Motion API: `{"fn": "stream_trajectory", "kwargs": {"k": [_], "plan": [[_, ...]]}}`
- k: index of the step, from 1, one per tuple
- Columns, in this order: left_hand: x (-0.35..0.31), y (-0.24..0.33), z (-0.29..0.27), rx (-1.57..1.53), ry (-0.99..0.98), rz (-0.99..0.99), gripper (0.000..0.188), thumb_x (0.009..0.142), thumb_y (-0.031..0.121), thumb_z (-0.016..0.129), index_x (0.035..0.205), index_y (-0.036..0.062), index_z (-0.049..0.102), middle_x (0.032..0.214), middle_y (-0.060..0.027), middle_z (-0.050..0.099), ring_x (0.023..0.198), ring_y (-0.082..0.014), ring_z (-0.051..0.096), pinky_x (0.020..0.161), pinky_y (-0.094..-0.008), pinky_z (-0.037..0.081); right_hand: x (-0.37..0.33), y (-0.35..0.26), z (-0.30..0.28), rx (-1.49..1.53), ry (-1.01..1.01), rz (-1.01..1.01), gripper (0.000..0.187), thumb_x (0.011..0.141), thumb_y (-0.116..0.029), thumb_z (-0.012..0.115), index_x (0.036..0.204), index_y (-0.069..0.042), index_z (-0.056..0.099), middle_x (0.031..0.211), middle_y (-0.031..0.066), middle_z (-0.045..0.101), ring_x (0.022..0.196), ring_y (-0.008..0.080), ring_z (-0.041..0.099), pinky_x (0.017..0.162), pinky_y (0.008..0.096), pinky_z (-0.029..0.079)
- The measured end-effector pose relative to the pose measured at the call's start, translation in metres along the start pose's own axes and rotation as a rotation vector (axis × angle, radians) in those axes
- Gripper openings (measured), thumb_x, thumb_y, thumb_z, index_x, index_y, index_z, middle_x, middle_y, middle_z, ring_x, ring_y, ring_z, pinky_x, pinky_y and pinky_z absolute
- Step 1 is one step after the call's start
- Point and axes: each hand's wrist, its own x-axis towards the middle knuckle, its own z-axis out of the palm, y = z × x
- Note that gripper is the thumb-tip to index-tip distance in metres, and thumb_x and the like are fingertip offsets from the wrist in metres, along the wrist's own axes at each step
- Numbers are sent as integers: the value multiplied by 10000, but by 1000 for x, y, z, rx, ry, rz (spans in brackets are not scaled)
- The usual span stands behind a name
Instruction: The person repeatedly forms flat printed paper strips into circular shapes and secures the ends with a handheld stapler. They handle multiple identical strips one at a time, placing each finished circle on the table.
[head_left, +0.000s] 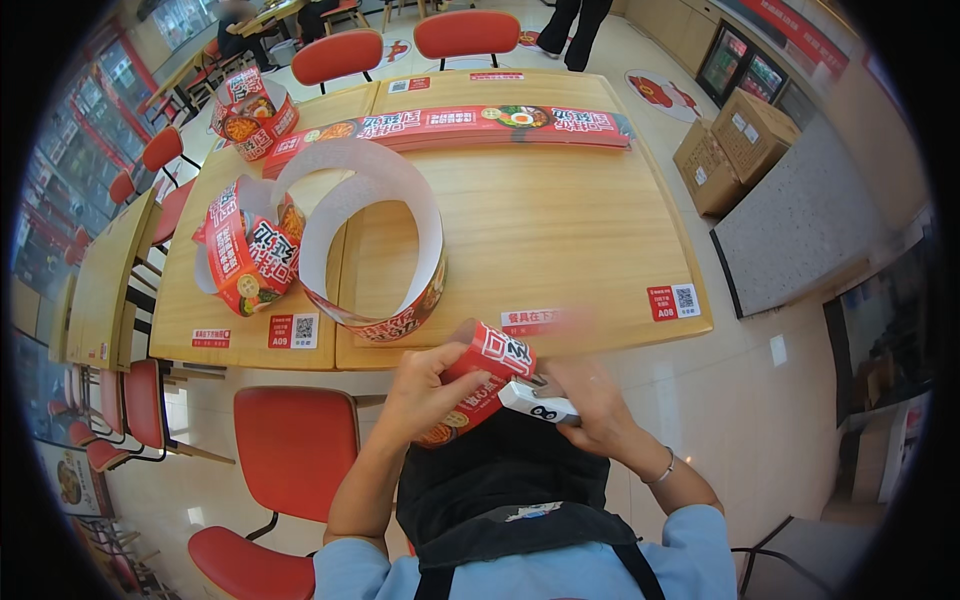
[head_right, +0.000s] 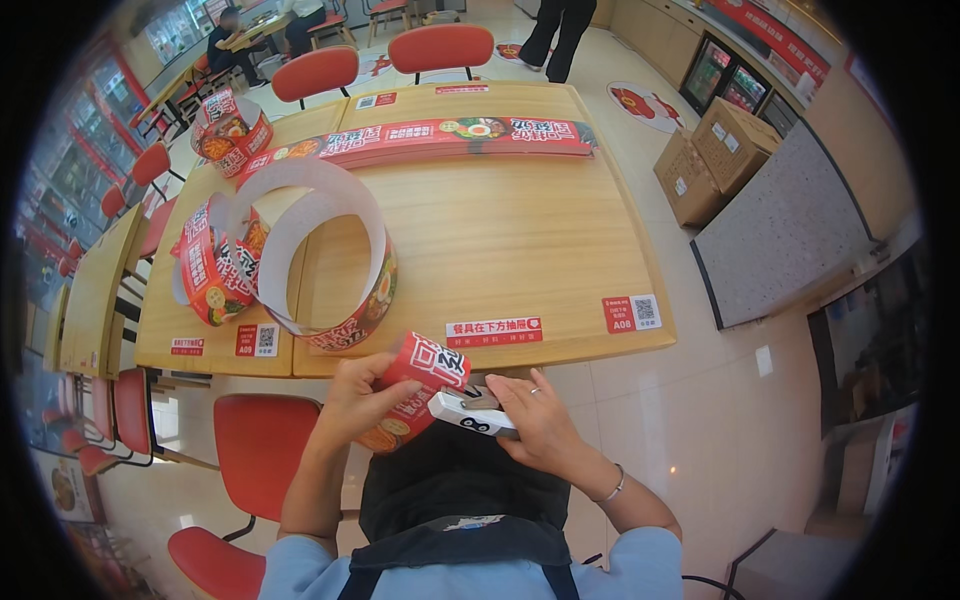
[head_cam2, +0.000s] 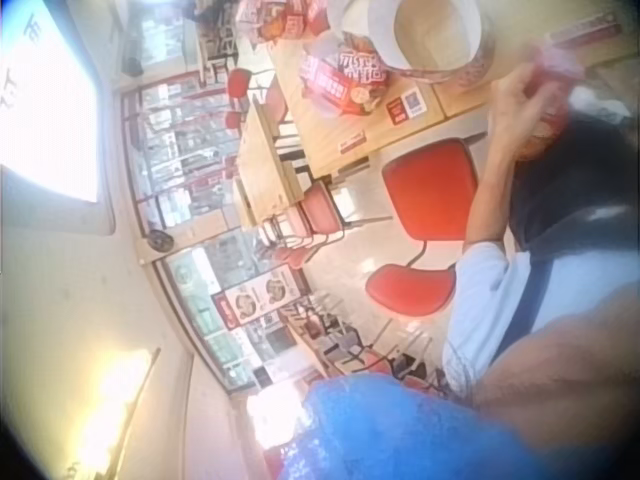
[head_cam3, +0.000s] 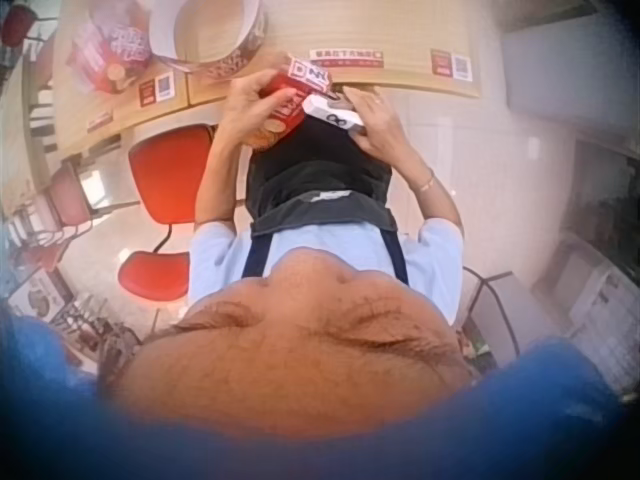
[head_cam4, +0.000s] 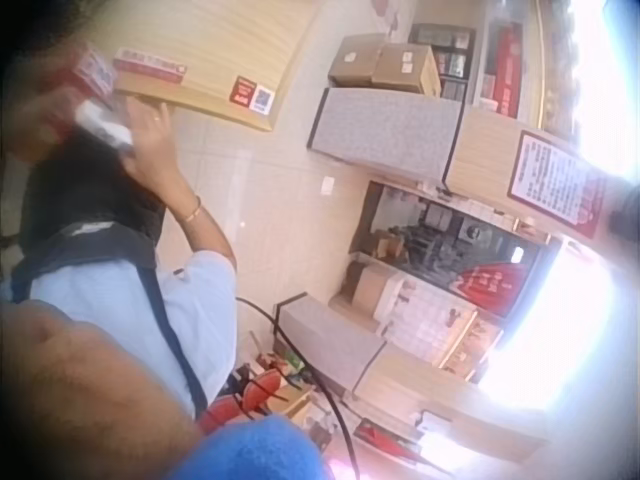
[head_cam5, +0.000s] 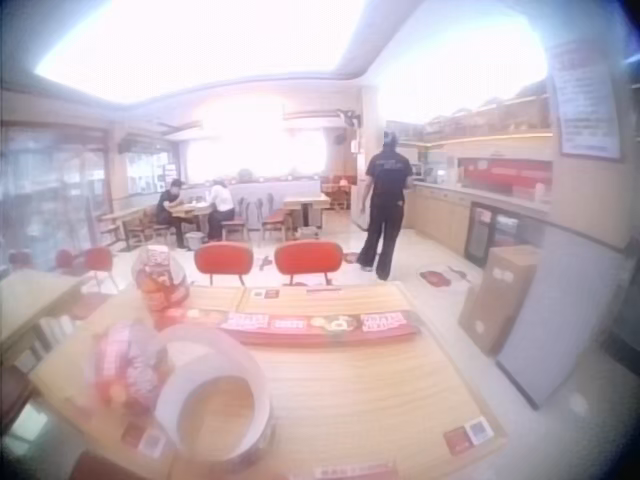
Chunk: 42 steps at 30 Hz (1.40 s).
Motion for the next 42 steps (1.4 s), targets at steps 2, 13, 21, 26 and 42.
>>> {"fn": "stream_trajectory", "kwargs": {"k": [2,13,21,26,42], "plan": [[0,-1,2,-87,-20,-47,173,829,66,709,967,-30,666,829,-38,689,742,-56,617,660,-231,505,2,-2,-1,6,4,-3,797,622,-82,767,1340,-11,427,1206,170,562,1104,343,555,1038,540,359],[-1,3,3,-149,3,-106,172,829,43,709,974,-31,652,890,-46,693,798,-75,636,719,-237,522,9,-8,2,10,68,9,745,634,-99,768,1297,22,452,1063,171,573,951,339,598,781,400,504],[1,6,6,-161,18,-73,184,832,60,707,990,-25,664,838,-35,707,747,-49,630,659,-232,517,15,-8,4,29,100,33,688,620,-110,787,1232,-7,489,1059,164,578,945,338,596,783,407,500],[3,12,5,-141,16,-71,195,835,58,701,1008,-24,665,843,-38,706,745,-47,628,659,-235,520,17,-6,5,19,126,33,625,608,-110,796,1155,-13,512,988,150,586,882,333,604,727,407,504],[13,-1,0,-182,99,-33,193,809,20,710,989,-41,676,830,-52,700,721,-59,618,642,-225,506,33,-1,4,-93,174,30,430,701,-200,763,1046,-63,546,851,141,623,758,339,630,645,413,512]]}}
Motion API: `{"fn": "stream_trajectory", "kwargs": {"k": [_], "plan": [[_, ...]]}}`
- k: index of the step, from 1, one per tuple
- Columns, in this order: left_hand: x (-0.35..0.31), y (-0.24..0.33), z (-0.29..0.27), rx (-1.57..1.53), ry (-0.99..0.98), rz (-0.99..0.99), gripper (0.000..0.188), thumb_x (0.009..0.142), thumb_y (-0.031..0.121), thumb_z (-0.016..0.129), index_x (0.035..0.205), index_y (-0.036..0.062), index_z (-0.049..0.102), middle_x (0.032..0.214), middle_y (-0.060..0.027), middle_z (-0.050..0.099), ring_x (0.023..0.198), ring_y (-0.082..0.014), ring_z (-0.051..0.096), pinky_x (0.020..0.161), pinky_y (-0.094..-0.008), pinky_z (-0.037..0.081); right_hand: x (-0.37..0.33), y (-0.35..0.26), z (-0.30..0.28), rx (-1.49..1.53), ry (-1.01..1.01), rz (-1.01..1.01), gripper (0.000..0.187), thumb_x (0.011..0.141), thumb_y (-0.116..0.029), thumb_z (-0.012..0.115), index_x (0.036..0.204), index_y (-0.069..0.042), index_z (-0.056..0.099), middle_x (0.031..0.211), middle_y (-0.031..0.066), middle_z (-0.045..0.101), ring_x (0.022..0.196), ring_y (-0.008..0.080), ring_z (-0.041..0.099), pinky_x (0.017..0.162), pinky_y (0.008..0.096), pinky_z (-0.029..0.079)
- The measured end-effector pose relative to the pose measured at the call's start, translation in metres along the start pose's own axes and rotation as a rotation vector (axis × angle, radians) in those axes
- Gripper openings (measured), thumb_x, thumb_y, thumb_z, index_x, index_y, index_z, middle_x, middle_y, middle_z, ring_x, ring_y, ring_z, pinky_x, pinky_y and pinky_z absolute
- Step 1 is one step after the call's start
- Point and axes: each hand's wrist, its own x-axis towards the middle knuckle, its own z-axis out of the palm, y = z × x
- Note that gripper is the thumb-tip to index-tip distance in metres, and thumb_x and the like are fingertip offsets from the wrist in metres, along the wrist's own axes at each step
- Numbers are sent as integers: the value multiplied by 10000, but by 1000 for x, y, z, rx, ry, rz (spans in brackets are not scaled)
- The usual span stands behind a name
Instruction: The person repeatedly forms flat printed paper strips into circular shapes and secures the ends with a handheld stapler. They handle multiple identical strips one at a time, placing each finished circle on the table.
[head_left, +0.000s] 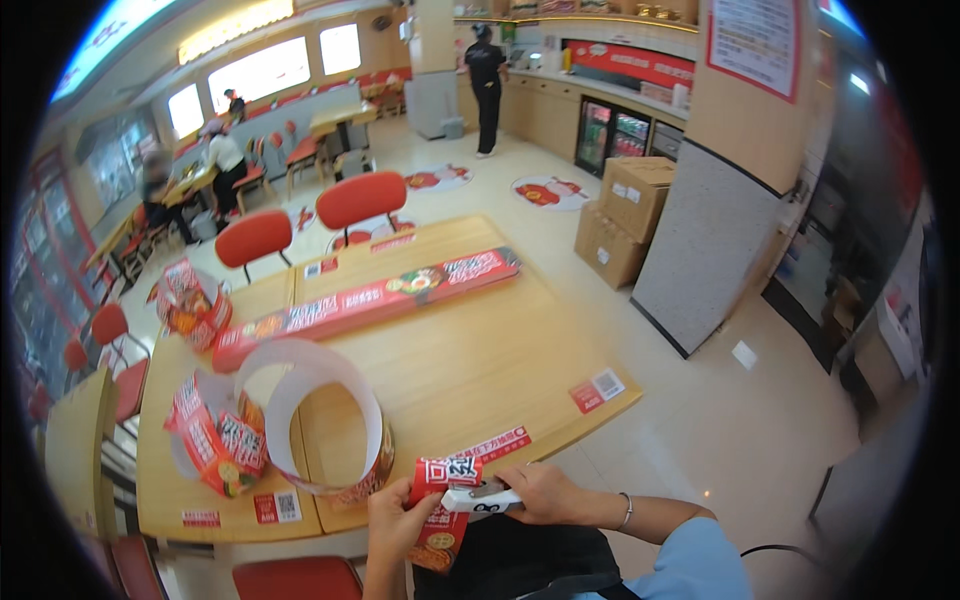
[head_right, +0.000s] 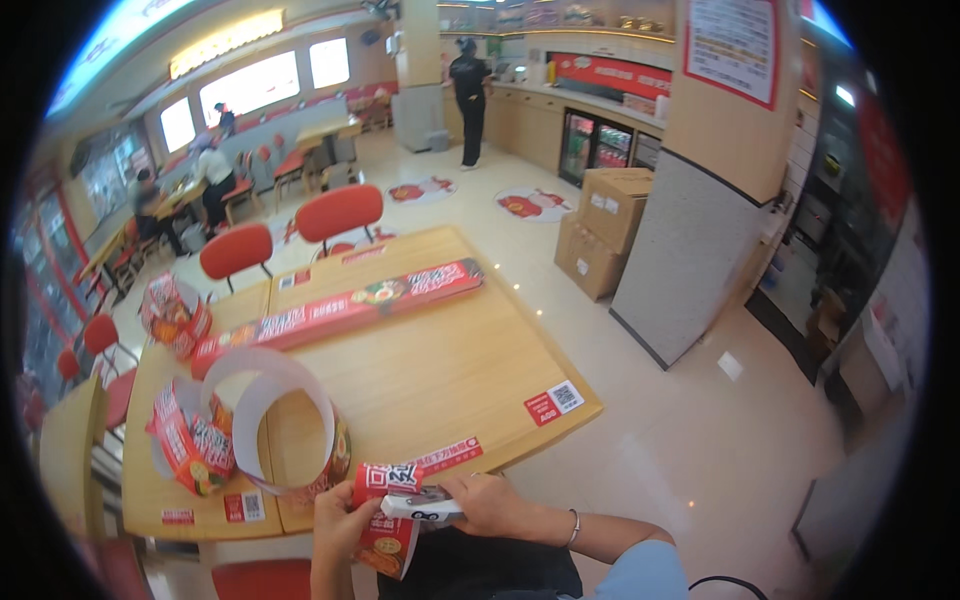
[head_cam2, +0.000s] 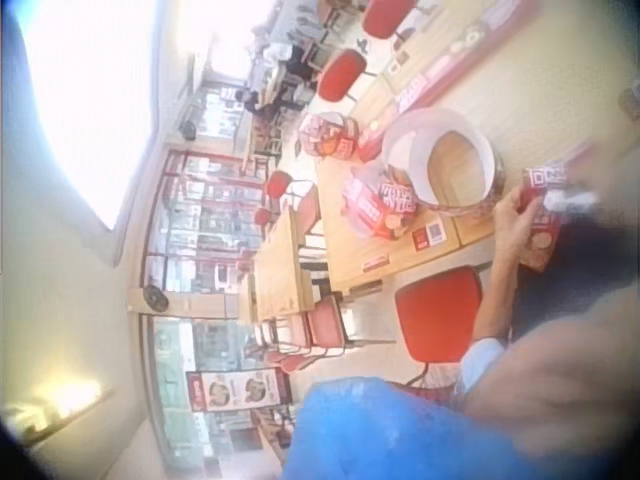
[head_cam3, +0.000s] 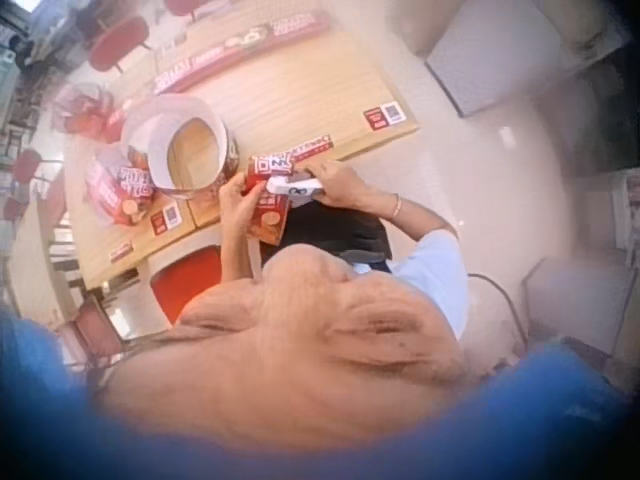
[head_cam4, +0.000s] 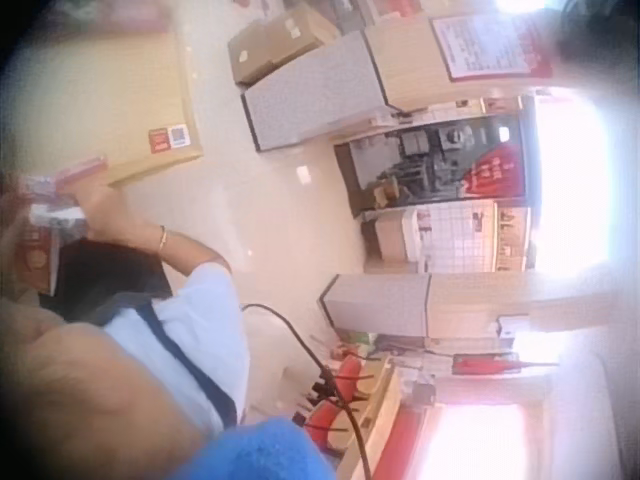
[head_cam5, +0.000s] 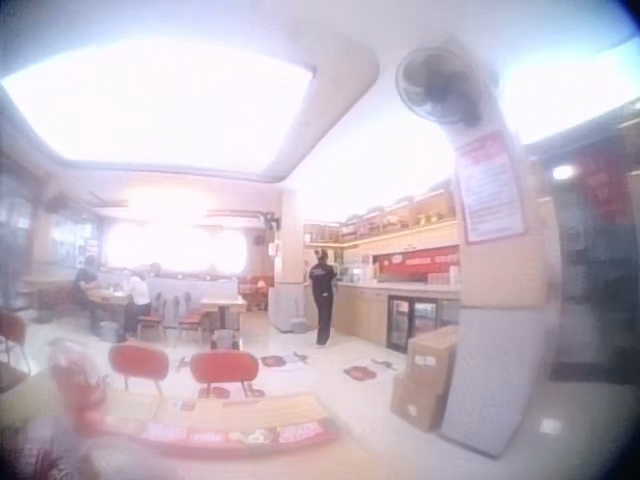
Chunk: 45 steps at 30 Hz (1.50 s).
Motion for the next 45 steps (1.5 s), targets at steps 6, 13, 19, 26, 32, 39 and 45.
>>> {"fn": "stream_trajectory", "kwargs": {"k": [6,13,19,26,32,39,45], "plan": [[0,9,7,-137,-38,15,180,827,-11,689,998,-56,663,851,-68,706,727,-61,634,632,-214,511,2,-7,-16,22,-38,20,471,699,-191,765,1086,-46,540,906,165,645,813,331,653,686,391,535],[3,7,9,-37,-10,78,168,819,-34,670,985,-52,671,842,-56,706,718,-57,628,628,-217,503,4,5,-18,-71,-106,7,460,687,-197,752,1063,-40,539,894,177,639,820,357,642,680,441,525],[14,0,17,-18,22,179,167,799,-36,672,966,-40,687,822,-36,704,715,-50,621,625,-219,493,9,12,-21,-119,-105,73,394,720,-218,720,1033,-25,579,916,187,640,815,369,644,672,443,527],[41,9,23,221,5,292,200,783,95,713,953,-7,683,733,-118,691,634,-105,635,600,-290,499,7,35,-42,-132,-93,-29,492,756,-281,720,1164,-59,557,980,176,630,876,362,627,756,435,515],[52,42,28,-277,-135,-33,223,865,31,636,1076,-38,638,894,-86,705,718,-100,667,622,-239,548,-8,77,-97,-514,-59,93,519,667,-334,796,1071,-94,575,888,103,609,809,275,617,691,391,465],[63,81,33,-9,-183,113,231,856,70,656,1062,-32,638,861,-60,692,750,-96,643,675,-254,529,28,144,-54,-574,-4,149,558,701,-367,773,1111,-53,562,1027,131,595,980,302,577,801,400,442],[94,223,3,427,72,702,281,831,76,719,1097,12,654,941,-6,683,820,-57,626,713,-223,526,75,110,-101,-454,229,-21,486,761,-227,732,1154,-17,540,1183,175,544,1110,361,507,942,450,400]]}}
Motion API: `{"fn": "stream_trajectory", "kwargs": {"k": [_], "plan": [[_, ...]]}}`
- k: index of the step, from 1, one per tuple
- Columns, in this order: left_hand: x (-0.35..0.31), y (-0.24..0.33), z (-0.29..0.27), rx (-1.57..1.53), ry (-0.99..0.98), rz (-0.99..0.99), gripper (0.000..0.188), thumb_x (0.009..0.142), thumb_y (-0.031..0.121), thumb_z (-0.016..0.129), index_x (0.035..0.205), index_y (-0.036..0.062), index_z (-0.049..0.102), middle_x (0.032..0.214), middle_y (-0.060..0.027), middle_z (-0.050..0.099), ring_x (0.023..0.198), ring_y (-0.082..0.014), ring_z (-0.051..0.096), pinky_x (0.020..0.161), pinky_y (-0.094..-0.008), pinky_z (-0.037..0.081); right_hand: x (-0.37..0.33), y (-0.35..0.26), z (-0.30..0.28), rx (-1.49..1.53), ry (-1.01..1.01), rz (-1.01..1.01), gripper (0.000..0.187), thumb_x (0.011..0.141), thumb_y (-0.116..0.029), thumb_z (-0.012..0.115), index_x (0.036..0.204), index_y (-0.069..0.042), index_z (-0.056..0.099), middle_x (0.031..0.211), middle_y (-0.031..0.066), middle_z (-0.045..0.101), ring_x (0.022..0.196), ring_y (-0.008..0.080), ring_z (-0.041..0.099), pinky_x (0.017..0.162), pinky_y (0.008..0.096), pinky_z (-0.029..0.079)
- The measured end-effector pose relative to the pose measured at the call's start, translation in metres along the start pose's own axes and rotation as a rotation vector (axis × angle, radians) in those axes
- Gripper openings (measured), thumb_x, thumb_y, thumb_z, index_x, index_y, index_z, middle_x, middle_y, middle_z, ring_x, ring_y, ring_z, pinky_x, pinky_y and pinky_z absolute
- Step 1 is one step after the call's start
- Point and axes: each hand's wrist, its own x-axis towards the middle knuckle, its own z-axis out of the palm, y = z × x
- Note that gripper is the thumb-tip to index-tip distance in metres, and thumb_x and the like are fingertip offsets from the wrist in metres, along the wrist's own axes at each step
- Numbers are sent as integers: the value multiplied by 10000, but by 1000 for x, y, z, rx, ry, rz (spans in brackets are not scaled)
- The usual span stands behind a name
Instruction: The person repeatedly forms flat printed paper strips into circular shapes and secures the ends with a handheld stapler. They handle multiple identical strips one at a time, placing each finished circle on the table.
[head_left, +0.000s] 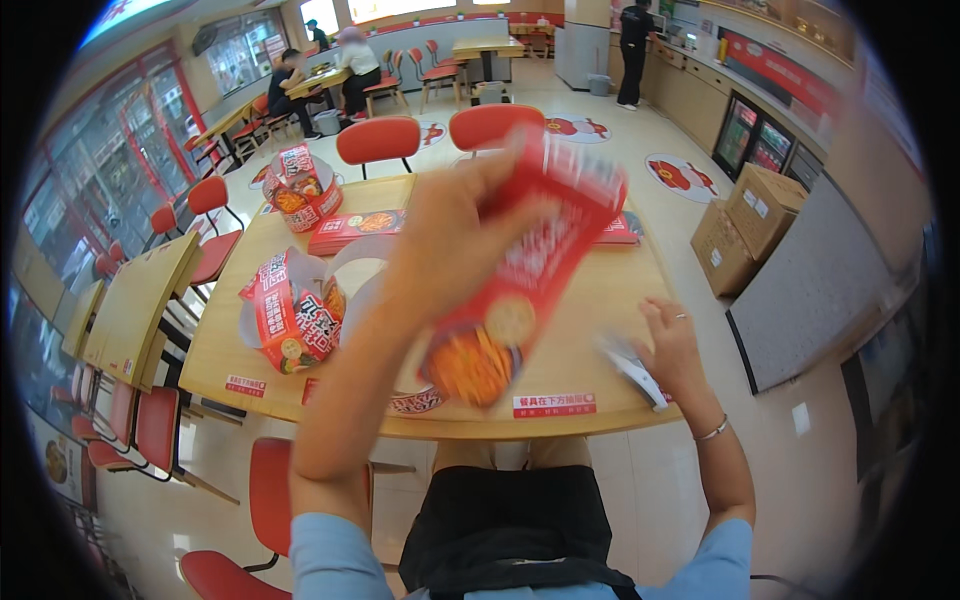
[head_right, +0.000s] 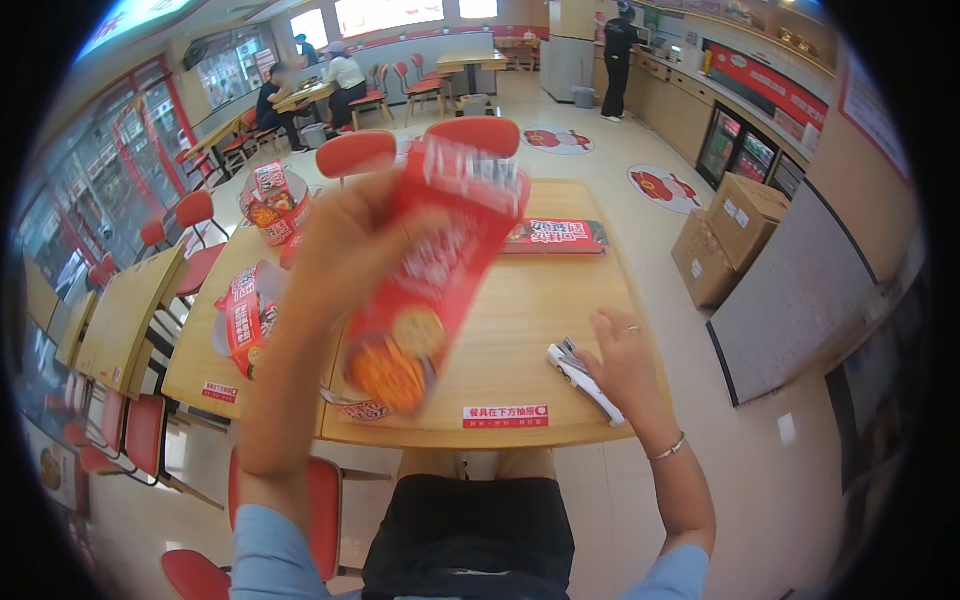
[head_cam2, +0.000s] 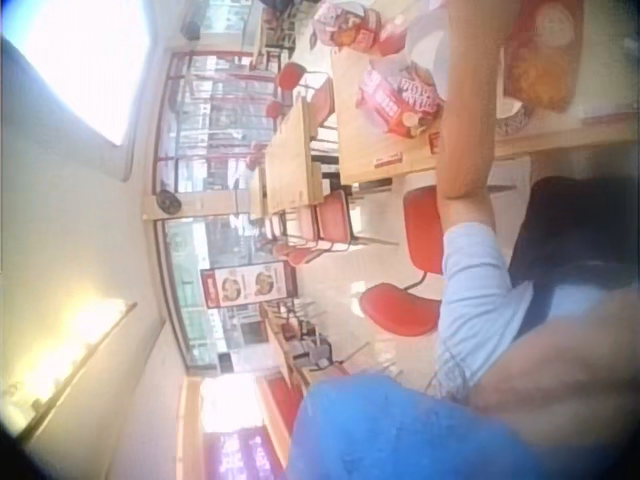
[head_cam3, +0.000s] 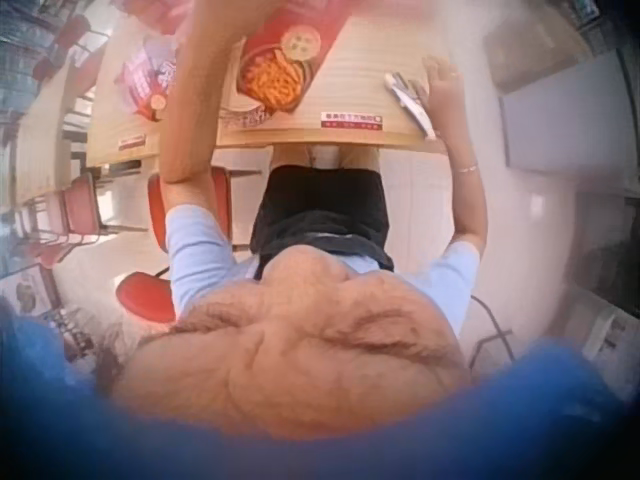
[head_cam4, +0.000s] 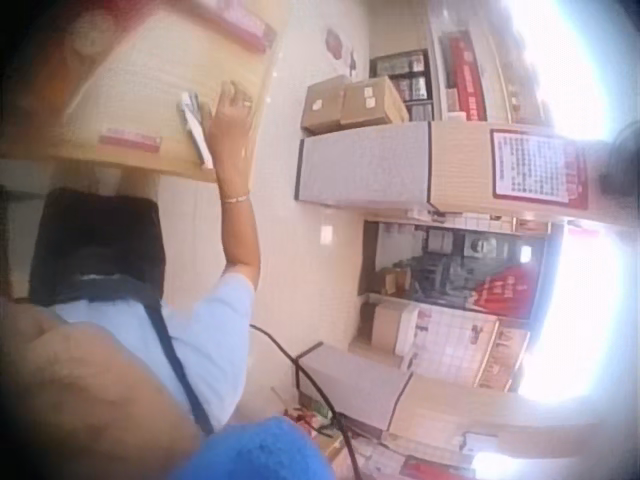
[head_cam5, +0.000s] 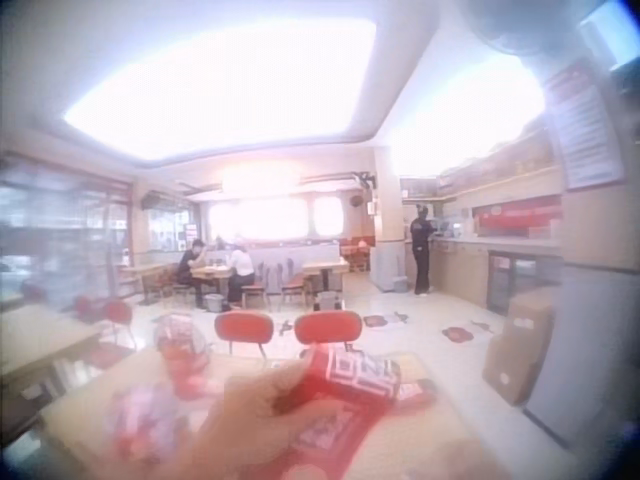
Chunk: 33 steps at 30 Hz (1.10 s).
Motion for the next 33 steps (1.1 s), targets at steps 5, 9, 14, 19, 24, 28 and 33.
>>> {"fn": "stream_trajectory", "kwargs": {"k": [5,9,14,19,24,28,33], "plan": [[35,40,-70,489,-82,336,224,807,49,679,1018,-16,639,805,-113,674,717,-139,640,661,-282,497,40,0,-10,0,110,-82,429,760,-170,731,1119,-20,550,1170,165,548,1090,369,509,929,449,409],[37,-12,-115,750,-189,203,200,765,14,644,960,-28,636,783,-175,636,694,-304,614,672,-339,481,71,7,23,91,53,-97,376,764,-175,731,1074,-31,575,1125,149,577,1060,350,534,919,443,414],[-6,-123,-183,930,-376,-99,124,730,50,623,846,8,610,746,-191,604,761,-369,604,691,-424,475,144,34,127,73,-80,-141,399,733,-218,768,1048,-43,596,1118,115,602,1074,306,557,914,445,423],[-36,-131,-202,886,-565,-412,347,722,104,697,1062,55,645,888,-179,656,855,-345,623,768,-409,493,233,8,193,174,-170,-225,679,654,-350,825,1200,-42,563,1250,135,550,1213,317,490,1000,425,385],[-21,-129,-188,749,-558,-427,576,706,204,781,1211,45,554,1123,-183,612,1036,-326,588,851,-389,474,287,11,236,72,-264,-227,777,608,-456,830,1212,-48,561,1262,140,549,1256,320,454,1021,431,367],[-36,-132,-187,808,-412,-331,671,653,192,820,1227,41,509,1300,-173,518,1177,-363,516,972,-396,421,332,-26,233,6,-798,-150,763,606,-483,833,1179,-50,574,1237,139,570,1225,312,487,1005,417,381],[-50,-111,-138,752,-395,-120,669,622,180,821,1217,49,544,1371,-150,471,1283,-362,443,1062,-431,373,325,-1,220,103,-858,-61,727,628,-461,826,1158,-34,569,1191,151,597,1112,300,573,920,384,462]]}}
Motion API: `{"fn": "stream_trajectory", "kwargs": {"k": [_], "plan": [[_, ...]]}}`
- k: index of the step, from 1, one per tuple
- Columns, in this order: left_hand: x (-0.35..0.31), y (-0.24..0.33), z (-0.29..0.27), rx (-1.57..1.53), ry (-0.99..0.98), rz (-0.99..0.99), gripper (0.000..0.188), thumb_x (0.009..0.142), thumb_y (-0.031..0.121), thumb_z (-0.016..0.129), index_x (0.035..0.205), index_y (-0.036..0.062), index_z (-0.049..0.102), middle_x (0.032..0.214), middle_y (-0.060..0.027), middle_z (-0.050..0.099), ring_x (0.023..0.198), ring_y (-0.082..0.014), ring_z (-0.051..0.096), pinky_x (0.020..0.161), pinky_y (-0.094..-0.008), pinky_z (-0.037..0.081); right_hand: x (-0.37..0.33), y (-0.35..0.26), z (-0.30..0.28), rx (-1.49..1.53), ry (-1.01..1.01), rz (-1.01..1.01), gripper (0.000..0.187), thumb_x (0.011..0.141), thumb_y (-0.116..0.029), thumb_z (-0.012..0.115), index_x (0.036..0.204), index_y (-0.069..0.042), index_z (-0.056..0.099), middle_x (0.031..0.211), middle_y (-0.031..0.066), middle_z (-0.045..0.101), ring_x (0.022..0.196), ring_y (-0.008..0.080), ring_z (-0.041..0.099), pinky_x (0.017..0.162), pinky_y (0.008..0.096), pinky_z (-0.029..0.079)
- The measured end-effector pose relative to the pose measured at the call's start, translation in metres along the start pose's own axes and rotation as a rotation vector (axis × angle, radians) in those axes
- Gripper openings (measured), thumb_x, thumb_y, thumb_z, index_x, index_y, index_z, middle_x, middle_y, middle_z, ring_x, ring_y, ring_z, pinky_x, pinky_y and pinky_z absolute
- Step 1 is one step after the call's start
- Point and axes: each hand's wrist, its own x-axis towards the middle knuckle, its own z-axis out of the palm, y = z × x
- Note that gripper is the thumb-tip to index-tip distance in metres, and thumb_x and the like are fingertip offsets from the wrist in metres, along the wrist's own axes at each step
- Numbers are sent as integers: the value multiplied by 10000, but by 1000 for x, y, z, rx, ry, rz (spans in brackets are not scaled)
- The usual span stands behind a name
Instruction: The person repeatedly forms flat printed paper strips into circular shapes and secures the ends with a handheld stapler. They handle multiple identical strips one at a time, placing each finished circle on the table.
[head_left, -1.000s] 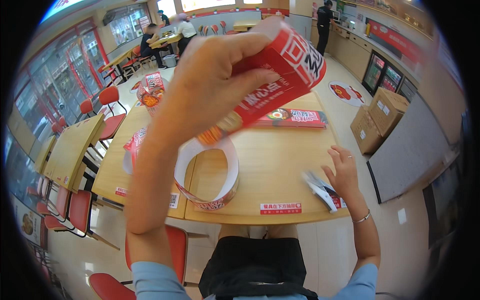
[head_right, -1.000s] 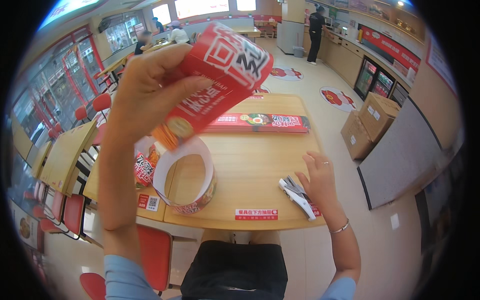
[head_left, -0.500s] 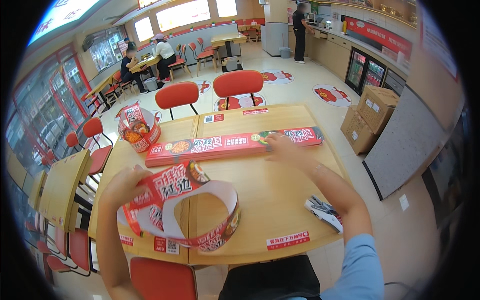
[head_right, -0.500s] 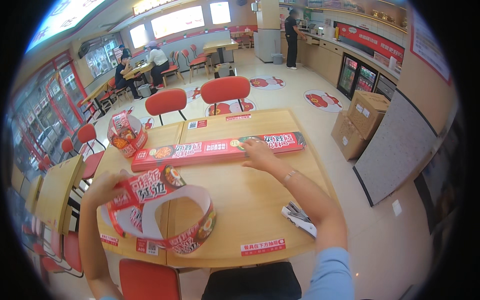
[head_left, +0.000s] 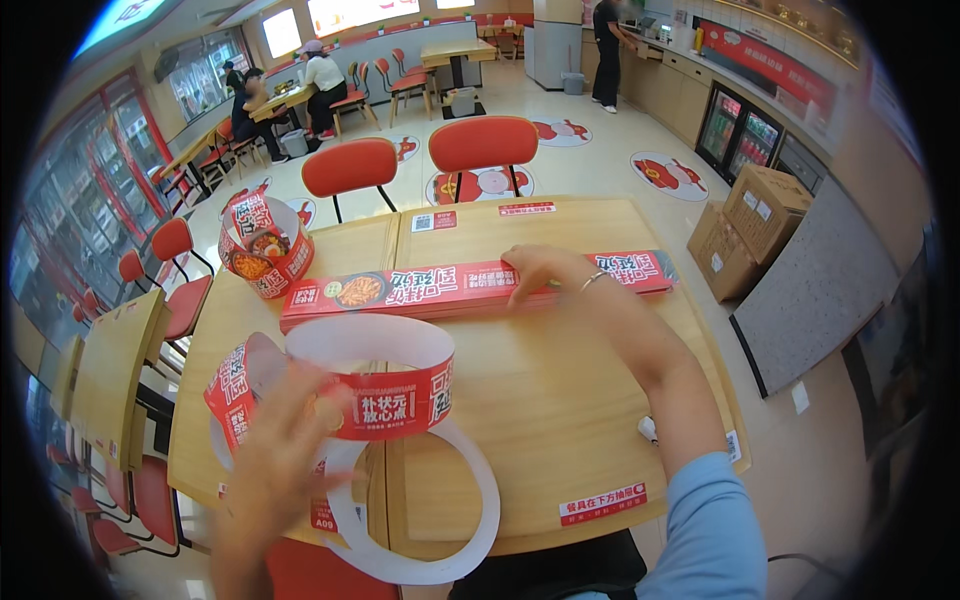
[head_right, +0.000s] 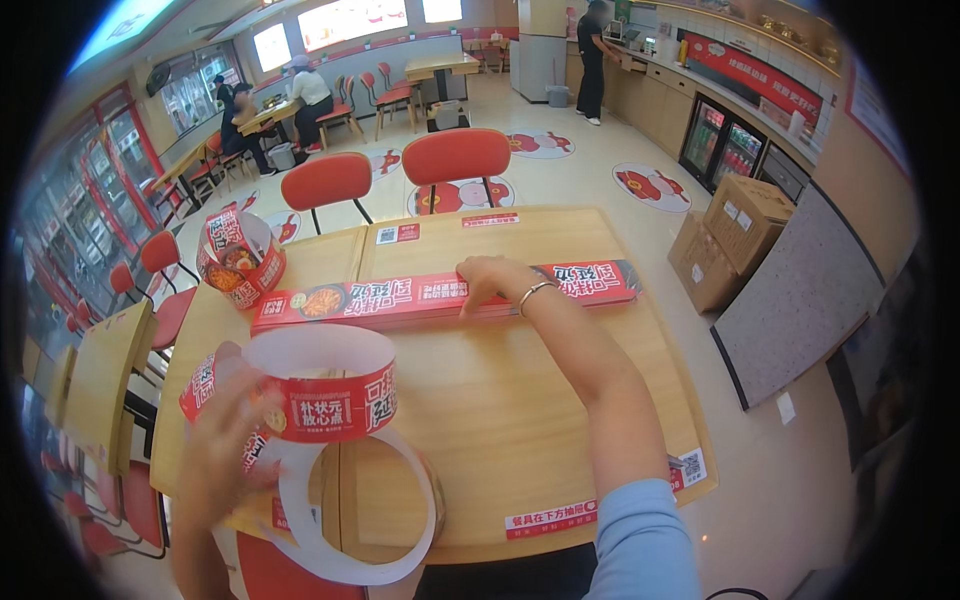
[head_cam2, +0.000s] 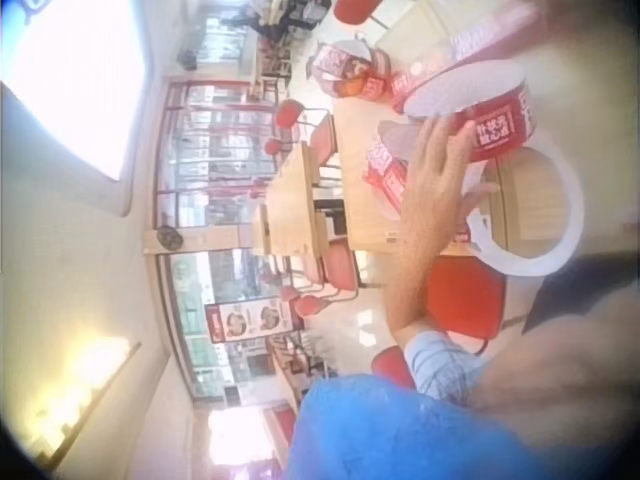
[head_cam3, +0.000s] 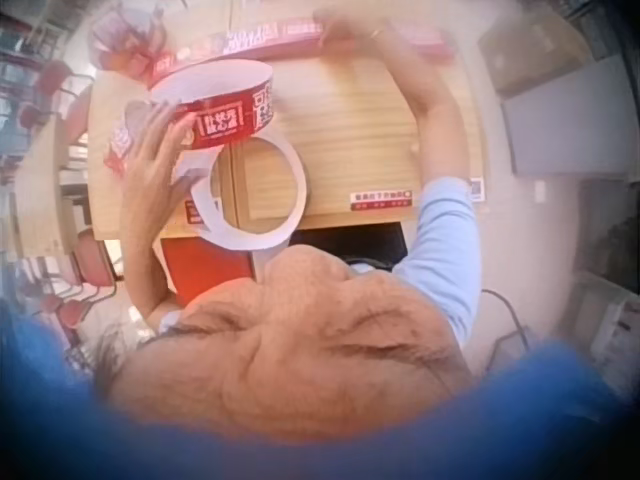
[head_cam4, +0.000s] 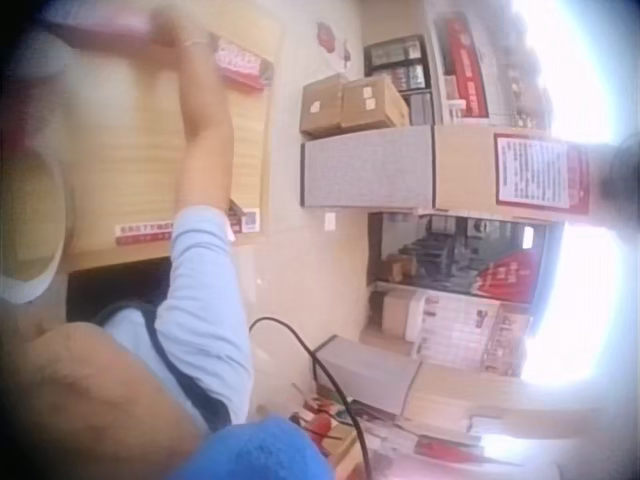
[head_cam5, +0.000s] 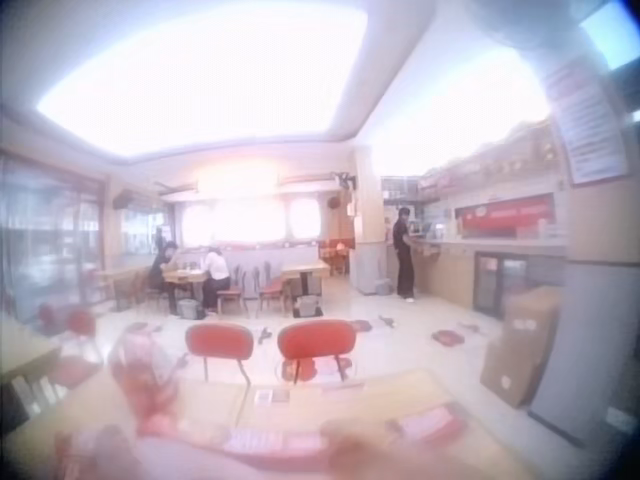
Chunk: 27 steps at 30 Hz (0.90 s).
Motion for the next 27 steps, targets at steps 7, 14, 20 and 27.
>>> {"fn": "stream_trajectory", "kwargs": {"k": [7,14,20,27], "plan": [[-71,73,79,-333,-508,454,563,786,191,725,1302,93,523,1453,-155,385,1334,-340,367,1094,-489,299,12,-2,-5,128,11,-60,452,765,-425,709,976,-28,656,1041,173,661,1016,316,616,854,400,487],[-88,60,96,233,-362,398,418,785,112,565,1196,40,591,1365,-158,476,1371,-318,345,1066,-499,355,-15,-4,-9,-82,639,40,172,871,-190,566,938,-82,681,946,134,683,929,304,642,812,430,484],[-57,112,62,-1260,-376,-89,861,824,505,651,1445,25,298,1485,-163,338,1390,-287,314,1123,-442,282,-168,-58,-84,-55,1594,-315,218,816,13,585,987,-89,673,964,68,671,944,237,633,972,422,408],[40,204,131,-2792,-265,-96,874,824,552,614,1435,20,286,1484,-147,352,1381,-264,325,1163,-430,243,-392,-137,25,-116,1631,-314,161,852,-40,608,961,-155,638,1028,53,565,996,256,555,1071,548,310]]}}
